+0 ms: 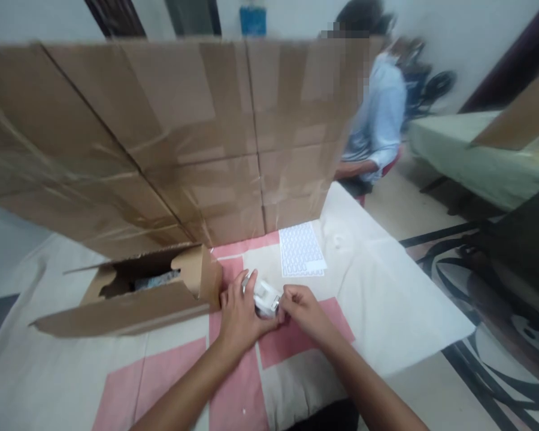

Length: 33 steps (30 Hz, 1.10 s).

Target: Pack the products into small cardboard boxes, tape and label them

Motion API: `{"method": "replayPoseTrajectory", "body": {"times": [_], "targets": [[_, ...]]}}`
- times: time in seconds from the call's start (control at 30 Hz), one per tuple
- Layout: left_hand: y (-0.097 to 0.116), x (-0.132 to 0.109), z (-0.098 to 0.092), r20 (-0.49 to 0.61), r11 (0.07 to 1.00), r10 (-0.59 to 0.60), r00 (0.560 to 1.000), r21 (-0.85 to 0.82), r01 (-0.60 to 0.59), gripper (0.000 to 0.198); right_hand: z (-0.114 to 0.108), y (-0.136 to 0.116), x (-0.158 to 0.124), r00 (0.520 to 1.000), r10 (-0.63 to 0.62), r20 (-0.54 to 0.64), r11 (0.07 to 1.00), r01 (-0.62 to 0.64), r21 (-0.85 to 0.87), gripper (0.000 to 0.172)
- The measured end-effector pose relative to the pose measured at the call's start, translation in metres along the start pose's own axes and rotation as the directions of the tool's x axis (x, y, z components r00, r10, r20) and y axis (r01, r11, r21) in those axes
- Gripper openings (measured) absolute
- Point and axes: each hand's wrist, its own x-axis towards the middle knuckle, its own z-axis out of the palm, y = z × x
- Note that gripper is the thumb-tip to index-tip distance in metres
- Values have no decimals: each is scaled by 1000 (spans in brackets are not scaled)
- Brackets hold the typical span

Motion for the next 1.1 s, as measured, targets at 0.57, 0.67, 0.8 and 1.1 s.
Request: {"method": "replayPoseTrajectory", "body": {"times": [0.57, 0.67, 0.8, 1.1], "targets": [[-3, 1, 11, -110, 994, 112, 988, 15, -111, 97, 3, 28, 9, 993, -90, -70, 996, 90, -6, 28], [-3, 1, 12, -110, 992, 123, 986, 12, -122, 96, 1, 24, 9, 996, -84, -38, 996, 85, 14, 27], [-4, 0, 14, -151, 988, 151, 977, 28, -149, 92, 2, 17, 6, 998, -59, -12, 998, 60, 32, 26], [-7, -1, 18, -114, 990, 137, 984, 49, -133, 96, -11, 1, -9, 980, 197, 30, 978, -194, -74, 24]]}}
